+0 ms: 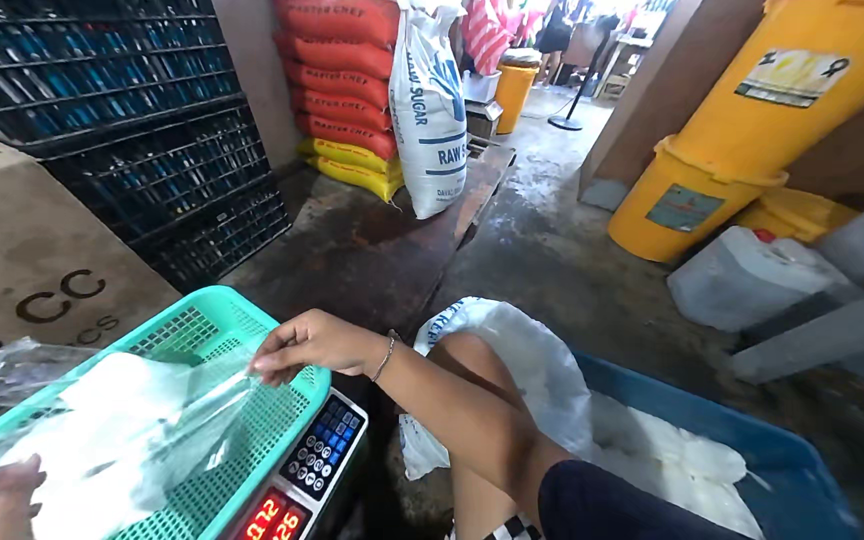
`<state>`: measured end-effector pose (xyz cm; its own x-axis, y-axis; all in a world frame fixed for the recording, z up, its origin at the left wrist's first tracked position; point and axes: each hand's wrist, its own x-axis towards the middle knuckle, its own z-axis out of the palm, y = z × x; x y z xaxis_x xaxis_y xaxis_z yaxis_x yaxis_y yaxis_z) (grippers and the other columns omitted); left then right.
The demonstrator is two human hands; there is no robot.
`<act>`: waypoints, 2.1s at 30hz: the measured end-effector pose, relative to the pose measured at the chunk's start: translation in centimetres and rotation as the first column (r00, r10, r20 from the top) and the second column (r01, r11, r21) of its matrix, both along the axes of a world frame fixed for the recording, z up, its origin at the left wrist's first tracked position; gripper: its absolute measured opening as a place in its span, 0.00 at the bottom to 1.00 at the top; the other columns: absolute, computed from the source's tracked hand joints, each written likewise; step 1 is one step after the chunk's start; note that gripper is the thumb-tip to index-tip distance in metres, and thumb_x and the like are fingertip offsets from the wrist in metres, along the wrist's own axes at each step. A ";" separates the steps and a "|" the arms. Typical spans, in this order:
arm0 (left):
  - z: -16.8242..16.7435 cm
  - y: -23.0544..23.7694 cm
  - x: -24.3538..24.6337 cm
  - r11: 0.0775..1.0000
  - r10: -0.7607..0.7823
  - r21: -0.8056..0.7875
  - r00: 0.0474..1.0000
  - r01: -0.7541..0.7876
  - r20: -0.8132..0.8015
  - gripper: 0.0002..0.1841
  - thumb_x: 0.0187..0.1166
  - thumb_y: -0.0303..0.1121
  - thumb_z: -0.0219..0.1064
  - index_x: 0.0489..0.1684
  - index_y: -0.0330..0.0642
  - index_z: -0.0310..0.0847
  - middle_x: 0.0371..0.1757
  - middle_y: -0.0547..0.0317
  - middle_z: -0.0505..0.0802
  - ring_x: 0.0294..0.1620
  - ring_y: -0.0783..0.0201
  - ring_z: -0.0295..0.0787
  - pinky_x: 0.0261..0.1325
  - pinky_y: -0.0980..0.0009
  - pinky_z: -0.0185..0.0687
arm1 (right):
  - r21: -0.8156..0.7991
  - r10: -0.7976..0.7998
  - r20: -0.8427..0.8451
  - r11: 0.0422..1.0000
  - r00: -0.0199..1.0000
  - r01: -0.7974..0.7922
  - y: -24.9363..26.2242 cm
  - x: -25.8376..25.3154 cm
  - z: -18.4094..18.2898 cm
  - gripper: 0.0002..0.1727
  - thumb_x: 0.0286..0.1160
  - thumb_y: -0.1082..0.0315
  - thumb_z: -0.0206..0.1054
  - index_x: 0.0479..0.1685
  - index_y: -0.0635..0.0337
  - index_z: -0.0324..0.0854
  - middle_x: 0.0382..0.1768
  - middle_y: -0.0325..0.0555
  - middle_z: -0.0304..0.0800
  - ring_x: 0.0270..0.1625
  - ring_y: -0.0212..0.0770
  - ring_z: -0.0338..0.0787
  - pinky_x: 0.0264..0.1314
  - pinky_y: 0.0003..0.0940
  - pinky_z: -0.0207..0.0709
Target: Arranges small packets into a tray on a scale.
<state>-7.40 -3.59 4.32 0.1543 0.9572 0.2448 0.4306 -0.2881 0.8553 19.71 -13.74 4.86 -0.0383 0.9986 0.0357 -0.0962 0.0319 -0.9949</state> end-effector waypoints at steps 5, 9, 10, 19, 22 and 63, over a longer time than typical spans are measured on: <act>-0.8 -0.3 0.0 0.998 0.016 0.056 0.928 0.006 -0.372 0.26 0.80 0.37 0.66 0.67 0.22 0.77 0.55 0.36 0.91 0.53 0.55 0.90 0.61 0.59 0.82 | -0.030 -0.107 0.273 0.992 0.956 0.119 0.2 -0.2 -0.1 0.11 0.85 0.72 0.65 0.43 0.77 0.83 0.31 0.45 0.88 0.32 0.28 0.86 0.41 0.24 0.83; -1.1 -1.9 1.8 0.944 0.026 0.312 0.920 0.106 -0.391 0.35 0.69 0.32 0.76 0.74 0.19 0.70 0.75 0.15 0.74 0.78 0.22 0.70 0.80 0.35 0.64 | 0.075 -0.205 0.577 0.977 0.790 0.199 0.3 -1.4 -1.0 0.20 0.80 0.60 0.72 0.33 0.74 0.84 0.29 0.50 0.84 0.33 0.38 0.81 0.42 0.37 0.75; -1.0 -2.7 2.6 0.914 -0.002 0.376 0.932 0.149 -0.364 0.30 0.71 0.32 0.75 0.68 0.19 0.75 0.68 0.14 0.78 0.71 0.22 0.76 0.74 0.36 0.69 | 0.091 -0.209 0.594 0.977 0.777 0.193 0.3 -1.9 -1.2 0.21 0.80 0.59 0.73 0.31 0.73 0.84 0.28 0.50 0.84 0.33 0.39 0.80 0.42 0.38 0.74; -1.8 -7.0 7.1 0.893 -0.274 -0.269 0.910 0.361 0.311 0.06 0.74 0.25 0.71 0.42 0.39 0.79 0.29 0.76 0.89 0.28 0.79 0.89 0.39 0.77 0.92 | 0.079 -0.198 0.304 0.980 0.932 0.182 0.1 -4.8 -2.1 0.19 0.89 0.68 0.61 0.29 0.75 0.83 0.22 0.45 0.80 0.26 0.29 0.78 0.33 0.27 0.73; -1.7 -5.6 6.1 0.902 -0.267 -0.254 0.913 0.350 0.309 0.05 0.74 0.21 0.69 0.39 0.41 0.81 0.27 0.78 0.90 0.28 0.80 0.89 0.39 0.78 0.90 | -0.006 -0.115 0.195 0.993 0.974 0.119 0.1 -4.1 -1.6 0.17 0.89 0.67 0.61 0.39 0.76 0.85 0.27 0.46 0.87 0.28 0.28 0.85 0.36 0.25 0.81; -1.8 -2.7 3.8 0.881 -0.373 -0.237 0.909 0.409 0.186 0.16 0.67 0.19 0.69 0.49 0.44 0.72 0.24 0.85 0.81 0.24 0.87 0.79 0.34 0.86 0.81 | -0.152 -0.032 -0.308 0.988 0.951 -0.016 0.6 -4.1 -1.2 0.13 0.88 0.78 0.53 0.66 0.72 0.68 0.38 0.43 0.79 0.36 0.29 0.80 0.48 0.28 0.80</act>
<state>-3.60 -6.32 2.50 0.5137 0.8572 0.0355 0.2089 -0.1651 0.9639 15.64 -13.14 3.70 -0.0409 0.9935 -0.1060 -0.4001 -0.1135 -0.9094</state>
